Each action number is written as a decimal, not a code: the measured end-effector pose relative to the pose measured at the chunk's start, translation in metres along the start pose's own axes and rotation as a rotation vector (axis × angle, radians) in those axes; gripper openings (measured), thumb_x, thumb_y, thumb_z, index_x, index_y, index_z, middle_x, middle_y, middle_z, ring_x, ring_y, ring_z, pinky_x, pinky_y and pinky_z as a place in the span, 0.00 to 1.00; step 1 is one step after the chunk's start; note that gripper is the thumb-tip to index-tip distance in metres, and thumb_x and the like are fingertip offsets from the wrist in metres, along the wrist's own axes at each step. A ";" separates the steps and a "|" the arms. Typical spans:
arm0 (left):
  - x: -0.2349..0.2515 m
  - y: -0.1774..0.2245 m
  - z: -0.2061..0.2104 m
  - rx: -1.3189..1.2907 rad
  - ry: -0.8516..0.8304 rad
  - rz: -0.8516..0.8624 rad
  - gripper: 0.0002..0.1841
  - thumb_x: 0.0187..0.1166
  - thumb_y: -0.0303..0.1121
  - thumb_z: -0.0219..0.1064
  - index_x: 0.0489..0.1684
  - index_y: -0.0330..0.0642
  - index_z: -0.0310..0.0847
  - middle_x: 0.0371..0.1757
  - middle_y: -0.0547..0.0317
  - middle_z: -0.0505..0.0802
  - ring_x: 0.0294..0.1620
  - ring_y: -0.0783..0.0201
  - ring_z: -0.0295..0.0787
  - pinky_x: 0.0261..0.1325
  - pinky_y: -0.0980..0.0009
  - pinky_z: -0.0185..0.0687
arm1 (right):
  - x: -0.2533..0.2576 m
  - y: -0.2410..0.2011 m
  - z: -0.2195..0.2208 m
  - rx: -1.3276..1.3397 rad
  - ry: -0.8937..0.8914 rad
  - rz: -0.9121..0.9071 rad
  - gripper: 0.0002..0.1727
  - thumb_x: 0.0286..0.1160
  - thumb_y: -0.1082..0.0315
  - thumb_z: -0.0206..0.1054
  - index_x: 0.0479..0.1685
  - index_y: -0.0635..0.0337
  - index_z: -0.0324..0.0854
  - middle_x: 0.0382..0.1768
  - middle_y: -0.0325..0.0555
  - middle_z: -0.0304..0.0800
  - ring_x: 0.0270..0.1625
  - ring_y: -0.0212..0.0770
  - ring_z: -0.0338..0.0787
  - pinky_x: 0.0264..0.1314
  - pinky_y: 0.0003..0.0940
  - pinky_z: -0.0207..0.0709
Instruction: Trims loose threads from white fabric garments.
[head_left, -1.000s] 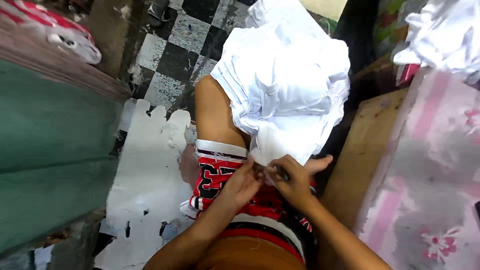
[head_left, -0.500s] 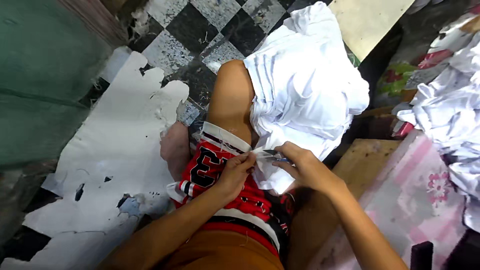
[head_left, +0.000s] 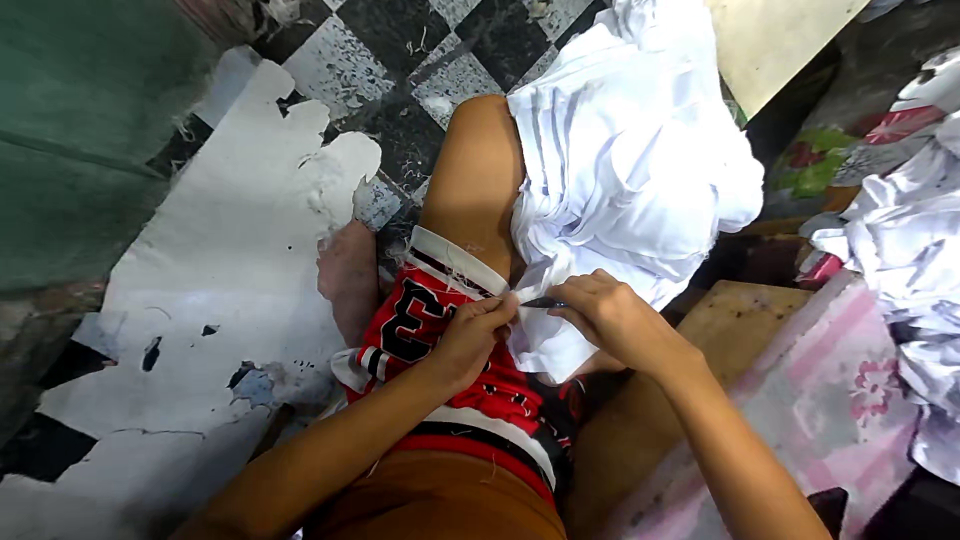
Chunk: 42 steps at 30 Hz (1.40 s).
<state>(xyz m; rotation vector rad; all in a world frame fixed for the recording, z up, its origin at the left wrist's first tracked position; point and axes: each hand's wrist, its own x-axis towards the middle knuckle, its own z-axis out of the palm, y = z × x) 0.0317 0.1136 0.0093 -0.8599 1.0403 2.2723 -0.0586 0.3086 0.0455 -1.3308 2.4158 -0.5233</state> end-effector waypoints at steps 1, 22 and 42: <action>0.000 0.001 0.001 -0.006 0.003 -0.012 0.14 0.92 0.29 0.52 0.43 0.36 0.85 0.36 0.63 0.89 0.38 0.72 0.85 0.49 0.75 0.81 | -0.002 0.001 -0.001 0.001 0.008 -0.003 0.11 0.81 0.66 0.66 0.43 0.64 0.91 0.34 0.50 0.93 0.39 0.49 0.93 0.46 0.44 0.84; -0.001 0.012 0.002 -0.036 0.064 -0.199 0.13 0.92 0.36 0.55 0.48 0.38 0.84 0.38 0.60 0.91 0.39 0.70 0.89 0.47 0.74 0.84 | -0.011 -0.028 0.046 0.409 0.425 0.118 0.11 0.76 0.67 0.69 0.35 0.67 0.91 0.26 0.46 0.91 0.27 0.28 0.83 0.34 0.18 0.77; -0.002 0.020 0.012 0.035 0.251 -0.117 0.06 0.85 0.27 0.64 0.44 0.34 0.85 0.34 0.57 0.92 0.35 0.67 0.89 0.44 0.72 0.87 | -0.002 -0.039 0.064 -0.157 0.534 0.133 0.12 0.67 0.71 0.71 0.49 0.62 0.91 0.43 0.52 0.97 0.25 0.45 0.90 0.23 0.36 0.77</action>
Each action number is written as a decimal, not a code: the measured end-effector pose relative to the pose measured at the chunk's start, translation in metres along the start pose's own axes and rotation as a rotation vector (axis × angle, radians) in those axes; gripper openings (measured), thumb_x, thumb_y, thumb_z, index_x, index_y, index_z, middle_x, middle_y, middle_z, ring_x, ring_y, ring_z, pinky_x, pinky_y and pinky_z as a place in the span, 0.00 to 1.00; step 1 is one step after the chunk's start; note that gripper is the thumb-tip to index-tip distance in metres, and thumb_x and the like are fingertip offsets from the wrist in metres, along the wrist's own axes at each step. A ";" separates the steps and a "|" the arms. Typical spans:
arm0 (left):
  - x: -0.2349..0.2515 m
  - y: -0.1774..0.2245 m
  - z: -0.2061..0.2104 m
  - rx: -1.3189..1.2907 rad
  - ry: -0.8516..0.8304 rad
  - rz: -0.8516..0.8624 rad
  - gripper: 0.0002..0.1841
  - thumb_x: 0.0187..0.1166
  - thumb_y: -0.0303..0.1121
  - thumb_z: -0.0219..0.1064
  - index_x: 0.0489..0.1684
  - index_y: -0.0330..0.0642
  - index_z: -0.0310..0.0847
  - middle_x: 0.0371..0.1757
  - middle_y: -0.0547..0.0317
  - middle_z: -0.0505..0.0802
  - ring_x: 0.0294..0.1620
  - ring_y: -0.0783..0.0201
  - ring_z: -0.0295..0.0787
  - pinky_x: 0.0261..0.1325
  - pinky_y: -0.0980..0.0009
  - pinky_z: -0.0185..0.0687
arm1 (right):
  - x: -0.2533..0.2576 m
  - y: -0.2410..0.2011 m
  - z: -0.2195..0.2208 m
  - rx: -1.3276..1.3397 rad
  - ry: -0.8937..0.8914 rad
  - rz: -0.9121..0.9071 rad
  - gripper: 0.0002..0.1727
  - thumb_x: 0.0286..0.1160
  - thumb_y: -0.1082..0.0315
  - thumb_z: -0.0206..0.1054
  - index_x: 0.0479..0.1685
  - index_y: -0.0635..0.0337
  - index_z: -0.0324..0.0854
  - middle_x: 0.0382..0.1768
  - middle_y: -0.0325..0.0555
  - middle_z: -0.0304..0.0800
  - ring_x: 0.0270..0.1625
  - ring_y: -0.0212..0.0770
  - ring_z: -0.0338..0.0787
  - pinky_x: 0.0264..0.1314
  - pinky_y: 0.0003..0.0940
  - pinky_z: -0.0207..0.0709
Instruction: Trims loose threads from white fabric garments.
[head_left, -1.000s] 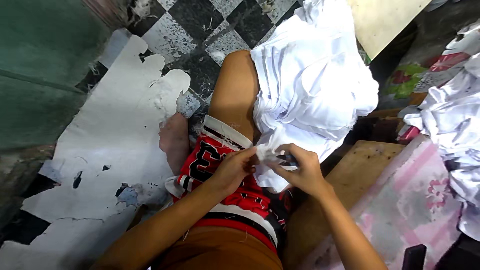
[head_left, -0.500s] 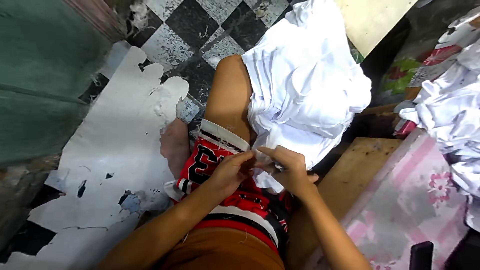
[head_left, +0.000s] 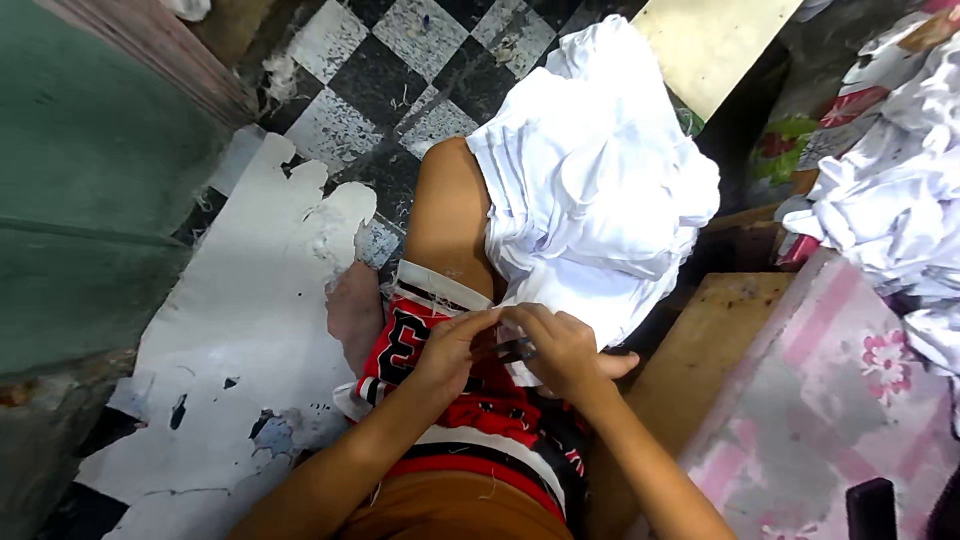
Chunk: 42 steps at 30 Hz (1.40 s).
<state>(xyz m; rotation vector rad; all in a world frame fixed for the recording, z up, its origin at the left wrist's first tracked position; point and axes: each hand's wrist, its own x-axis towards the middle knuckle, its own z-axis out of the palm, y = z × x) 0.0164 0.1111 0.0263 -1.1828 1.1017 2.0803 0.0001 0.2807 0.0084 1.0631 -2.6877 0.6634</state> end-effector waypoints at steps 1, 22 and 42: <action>0.000 -0.001 0.001 0.067 0.023 0.083 0.04 0.83 0.25 0.67 0.41 0.33 0.86 0.32 0.58 0.91 0.33 0.69 0.88 0.42 0.74 0.85 | 0.003 0.001 -0.002 -0.003 -0.002 -0.006 0.11 0.66 0.74 0.69 0.46 0.62 0.92 0.41 0.51 0.98 0.25 0.45 0.91 0.23 0.36 0.77; 0.040 0.002 -0.001 0.848 -0.126 1.287 0.07 0.82 0.23 0.61 0.39 0.29 0.85 0.39 0.50 0.93 0.40 0.68 0.91 0.48 0.72 0.87 | 0.059 0.057 -0.042 0.303 -0.340 0.274 0.19 0.81 0.50 0.69 0.51 0.58 0.86 0.42 0.49 0.88 0.36 0.48 0.90 0.33 0.51 0.82; 0.029 0.006 0.005 0.775 -0.210 1.217 0.07 0.82 0.27 0.66 0.40 0.31 0.87 0.47 0.52 0.96 0.47 0.71 0.94 0.56 0.73 0.89 | 0.058 0.047 -0.077 -0.118 -0.328 -0.007 0.17 0.64 0.53 0.75 0.22 0.58 0.86 0.23 0.46 0.84 0.21 0.49 0.84 0.18 0.47 0.70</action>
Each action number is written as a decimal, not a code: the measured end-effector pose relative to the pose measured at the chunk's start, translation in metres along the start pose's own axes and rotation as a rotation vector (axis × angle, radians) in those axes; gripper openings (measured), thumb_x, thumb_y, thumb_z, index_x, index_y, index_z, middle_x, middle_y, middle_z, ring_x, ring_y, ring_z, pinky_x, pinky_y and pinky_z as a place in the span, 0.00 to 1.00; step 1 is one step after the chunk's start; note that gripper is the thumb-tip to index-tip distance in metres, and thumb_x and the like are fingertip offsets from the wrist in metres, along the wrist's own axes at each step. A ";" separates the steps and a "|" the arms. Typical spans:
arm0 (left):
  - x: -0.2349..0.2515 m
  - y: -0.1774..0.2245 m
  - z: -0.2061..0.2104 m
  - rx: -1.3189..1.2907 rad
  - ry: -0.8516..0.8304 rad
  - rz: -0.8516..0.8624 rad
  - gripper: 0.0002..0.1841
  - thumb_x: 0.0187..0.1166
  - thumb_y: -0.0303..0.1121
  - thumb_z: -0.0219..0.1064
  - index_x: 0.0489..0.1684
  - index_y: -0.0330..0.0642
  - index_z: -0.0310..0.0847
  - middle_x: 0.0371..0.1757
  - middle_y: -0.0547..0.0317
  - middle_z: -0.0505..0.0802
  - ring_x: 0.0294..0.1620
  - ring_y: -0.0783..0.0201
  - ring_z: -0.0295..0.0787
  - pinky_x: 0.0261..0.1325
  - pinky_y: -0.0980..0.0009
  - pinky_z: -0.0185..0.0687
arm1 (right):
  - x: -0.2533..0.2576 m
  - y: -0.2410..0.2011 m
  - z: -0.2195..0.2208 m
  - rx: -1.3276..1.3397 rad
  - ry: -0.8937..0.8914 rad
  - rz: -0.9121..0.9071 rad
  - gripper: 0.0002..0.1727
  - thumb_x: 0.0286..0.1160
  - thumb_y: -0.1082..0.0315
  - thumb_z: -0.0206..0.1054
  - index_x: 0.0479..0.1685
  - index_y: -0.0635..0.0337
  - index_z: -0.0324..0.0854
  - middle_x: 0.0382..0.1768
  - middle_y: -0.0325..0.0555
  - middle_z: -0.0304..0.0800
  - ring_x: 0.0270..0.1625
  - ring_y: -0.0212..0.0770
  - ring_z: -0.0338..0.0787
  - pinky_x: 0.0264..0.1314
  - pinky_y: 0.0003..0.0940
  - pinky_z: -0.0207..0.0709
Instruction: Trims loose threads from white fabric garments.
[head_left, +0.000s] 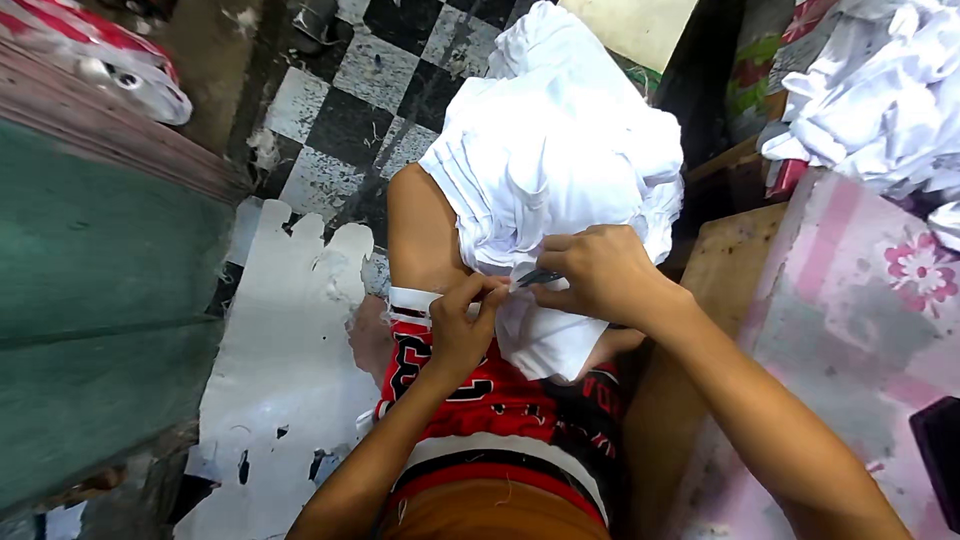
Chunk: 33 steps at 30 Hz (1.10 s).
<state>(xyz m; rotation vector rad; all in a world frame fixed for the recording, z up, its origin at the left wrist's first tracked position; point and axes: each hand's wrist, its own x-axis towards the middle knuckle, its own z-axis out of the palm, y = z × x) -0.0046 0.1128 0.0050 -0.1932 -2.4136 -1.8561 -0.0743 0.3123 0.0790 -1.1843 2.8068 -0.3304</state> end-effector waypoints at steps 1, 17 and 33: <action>0.000 0.000 0.000 0.004 0.006 0.006 0.07 0.82 0.27 0.66 0.40 0.31 0.87 0.46 0.52 0.96 0.46 0.71 0.94 0.55 0.73 0.89 | -0.002 -0.001 -0.003 -0.002 -0.004 0.015 0.17 0.64 0.53 0.74 0.22 0.58 0.86 0.22 0.46 0.83 0.20 0.49 0.83 0.17 0.47 0.69; -0.002 0.005 0.002 0.008 0.006 0.044 0.07 0.82 0.25 0.66 0.38 0.30 0.87 0.45 0.51 0.96 0.48 0.72 0.95 0.56 0.76 0.88 | -0.010 -0.003 0.003 0.080 -0.039 0.131 0.19 0.69 0.49 0.70 0.22 0.54 0.88 0.21 0.41 0.81 0.19 0.46 0.81 0.16 0.46 0.64; -0.003 0.008 0.002 0.039 -0.011 0.020 0.07 0.82 0.27 0.66 0.41 0.31 0.88 0.44 0.52 0.96 0.44 0.73 0.94 0.53 0.77 0.88 | -0.015 -0.010 0.003 0.001 0.002 0.086 0.19 0.67 0.51 0.73 0.21 0.58 0.86 0.20 0.45 0.80 0.17 0.48 0.80 0.15 0.46 0.65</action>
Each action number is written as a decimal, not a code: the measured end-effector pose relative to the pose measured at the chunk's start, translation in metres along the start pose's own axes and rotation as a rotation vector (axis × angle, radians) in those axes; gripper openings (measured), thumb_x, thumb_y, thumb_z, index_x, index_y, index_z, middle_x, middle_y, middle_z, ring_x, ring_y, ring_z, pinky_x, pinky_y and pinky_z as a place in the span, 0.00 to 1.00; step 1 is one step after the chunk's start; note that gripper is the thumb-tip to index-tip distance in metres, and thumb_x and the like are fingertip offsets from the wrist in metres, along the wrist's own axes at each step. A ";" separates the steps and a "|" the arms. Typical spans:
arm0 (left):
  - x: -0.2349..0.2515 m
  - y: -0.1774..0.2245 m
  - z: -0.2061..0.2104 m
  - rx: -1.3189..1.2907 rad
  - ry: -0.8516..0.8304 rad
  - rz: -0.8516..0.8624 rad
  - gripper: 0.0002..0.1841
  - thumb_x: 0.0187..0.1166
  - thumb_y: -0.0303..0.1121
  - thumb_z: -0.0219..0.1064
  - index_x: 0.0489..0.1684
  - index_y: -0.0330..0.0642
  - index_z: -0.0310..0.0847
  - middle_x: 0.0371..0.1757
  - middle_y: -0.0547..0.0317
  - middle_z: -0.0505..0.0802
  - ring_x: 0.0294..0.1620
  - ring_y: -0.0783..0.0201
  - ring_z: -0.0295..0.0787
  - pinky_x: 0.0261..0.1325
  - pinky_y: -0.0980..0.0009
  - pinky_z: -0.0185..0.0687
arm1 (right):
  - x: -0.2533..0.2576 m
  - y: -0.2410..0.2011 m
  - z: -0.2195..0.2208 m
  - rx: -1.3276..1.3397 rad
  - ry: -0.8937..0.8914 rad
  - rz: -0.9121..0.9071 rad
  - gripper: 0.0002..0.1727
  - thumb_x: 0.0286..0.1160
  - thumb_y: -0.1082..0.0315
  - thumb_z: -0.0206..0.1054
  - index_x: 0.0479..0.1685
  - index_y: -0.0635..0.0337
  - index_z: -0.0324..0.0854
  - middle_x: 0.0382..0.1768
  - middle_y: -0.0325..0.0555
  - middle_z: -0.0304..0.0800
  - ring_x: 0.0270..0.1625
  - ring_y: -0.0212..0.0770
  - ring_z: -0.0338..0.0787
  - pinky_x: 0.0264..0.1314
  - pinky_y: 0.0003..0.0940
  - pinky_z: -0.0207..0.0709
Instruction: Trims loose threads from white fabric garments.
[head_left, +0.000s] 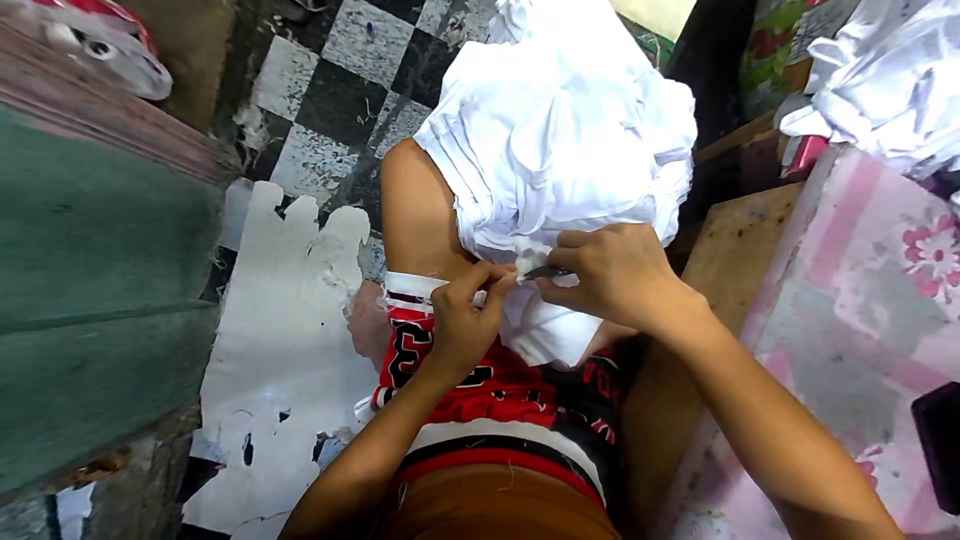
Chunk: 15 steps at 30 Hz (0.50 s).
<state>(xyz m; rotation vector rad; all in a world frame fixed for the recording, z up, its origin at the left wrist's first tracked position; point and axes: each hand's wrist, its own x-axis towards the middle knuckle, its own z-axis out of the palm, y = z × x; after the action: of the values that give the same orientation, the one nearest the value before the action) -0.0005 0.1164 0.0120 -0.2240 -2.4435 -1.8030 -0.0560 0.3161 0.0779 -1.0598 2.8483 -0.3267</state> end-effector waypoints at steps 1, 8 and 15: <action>0.000 0.000 0.000 -0.004 0.001 0.003 0.07 0.82 0.27 0.66 0.40 0.31 0.88 0.44 0.51 0.96 0.45 0.73 0.94 0.54 0.77 0.88 | 0.000 0.000 0.000 0.001 0.004 -0.001 0.19 0.67 0.51 0.72 0.21 0.58 0.86 0.20 0.45 0.79 0.17 0.48 0.80 0.15 0.46 0.64; -0.001 0.001 0.000 -0.033 -0.010 -0.012 0.07 0.83 0.27 0.66 0.40 0.31 0.87 0.46 0.52 0.96 0.46 0.75 0.94 0.54 0.78 0.88 | -0.001 0.007 0.008 0.141 -0.011 0.033 0.20 0.70 0.48 0.67 0.20 0.52 0.87 0.19 0.39 0.79 0.18 0.43 0.80 0.16 0.44 0.62; 0.000 0.002 -0.001 -0.108 -0.027 -0.078 0.06 0.82 0.27 0.67 0.41 0.32 0.86 0.45 0.56 0.96 0.43 0.77 0.93 0.52 0.78 0.88 | -0.005 0.018 0.024 0.299 -0.026 0.090 0.21 0.73 0.46 0.65 0.26 0.52 0.92 0.21 0.39 0.82 0.23 0.44 0.84 0.21 0.47 0.67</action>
<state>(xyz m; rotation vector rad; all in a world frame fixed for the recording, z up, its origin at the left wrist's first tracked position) -0.0002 0.1160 0.0146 -0.1641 -2.4073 -1.9801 -0.0601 0.3286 0.0501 -0.8678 2.6994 -0.6988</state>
